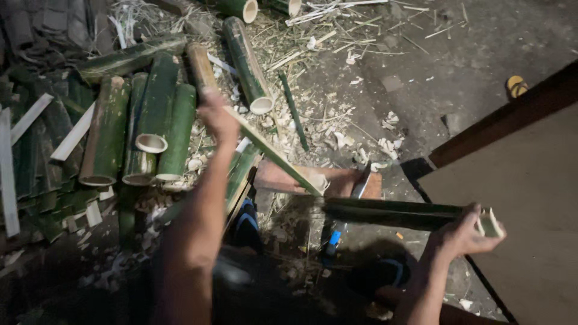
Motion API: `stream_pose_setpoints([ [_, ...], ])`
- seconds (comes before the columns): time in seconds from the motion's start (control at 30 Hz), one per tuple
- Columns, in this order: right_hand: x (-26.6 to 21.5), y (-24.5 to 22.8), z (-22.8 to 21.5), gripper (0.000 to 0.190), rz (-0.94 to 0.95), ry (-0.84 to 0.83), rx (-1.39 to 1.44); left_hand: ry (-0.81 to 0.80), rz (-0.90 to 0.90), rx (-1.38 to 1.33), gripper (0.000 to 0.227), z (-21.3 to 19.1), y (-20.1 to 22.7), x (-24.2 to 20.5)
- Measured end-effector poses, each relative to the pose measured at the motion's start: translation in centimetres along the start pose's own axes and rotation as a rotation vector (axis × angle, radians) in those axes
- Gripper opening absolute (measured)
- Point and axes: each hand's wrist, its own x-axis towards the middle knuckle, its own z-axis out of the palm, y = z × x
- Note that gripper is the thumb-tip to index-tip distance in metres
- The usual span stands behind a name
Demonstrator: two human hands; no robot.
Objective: The person uses a long knife to split a short bamboo segment into thin strips. They repeatedly saw through the bamboo, then pull the resulting strips apart by hand and set them aside.
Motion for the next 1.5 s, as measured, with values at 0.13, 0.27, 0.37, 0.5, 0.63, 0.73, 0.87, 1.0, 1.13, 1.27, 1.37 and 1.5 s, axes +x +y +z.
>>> stream_pose_setpoints([
  [0.13,-2.8,-2.3,4.6,0.043,-0.138,-0.288,-0.354,-0.116,-0.253,0.014,0.035,2.5,1.8,-5.0],
  [0.27,-9.3,-5.0,10.9,0.059,-0.051,-0.76,-0.191,-0.466,0.786,0.131,0.029,7.2,2.5,-13.5],
  [0.37,-10.0,-7.7,14.7,0.061,-0.007,-0.846,-0.187,-0.549,0.814,-0.02,0.025,9.4,4.0,-16.1],
  [0.5,-9.4,-10.7,16.7,0.047,-0.189,-0.873,-0.224,-0.659,0.586,-0.202,0.03,9.4,4.6,-16.2],
  [0.63,-10.5,-10.4,17.0,0.046,0.167,-0.806,-0.17,-0.692,0.267,-0.228,0.039,9.2,1.8,-16.5],
  [0.73,-12.0,-8.6,16.1,0.046,0.145,-0.791,-0.135,-0.653,0.159,-0.175,0.046,9.4,-0.7,-17.1],
  [0.87,-13.1,-7.2,13.5,0.047,0.068,-0.8,-0.221,-0.531,0.124,-0.137,0.053,9.4,-1.6,-13.3],
  [1.0,-8.7,-7.5,7.3,0.049,-0.166,-0.567,-0.37,0.029,-0.148,-0.508,0.049,4.0,-1.3,-1.9],
  [1.13,-1.8,-5.2,1.6,0.034,-0.183,-0.322,-0.209,0.171,-0.173,-0.522,0.055,-2.3,-2.3,2.9],
  [1.27,-1.2,-1.6,0.6,0.039,0.023,-0.136,0.137,0.291,-0.147,-0.472,0.057,-2.2,-2.5,0.9],
  [1.37,-1.4,0.0,0.7,0.039,-0.02,-0.155,0.152,0.263,-0.111,-0.492,0.053,-3.0,-2.2,-0.4],
  [1.5,1.3,-1.2,0.8,0.025,0.016,-0.132,0.187,0.238,0.049,-0.452,0.056,-7.1,-0.8,1.8],
])
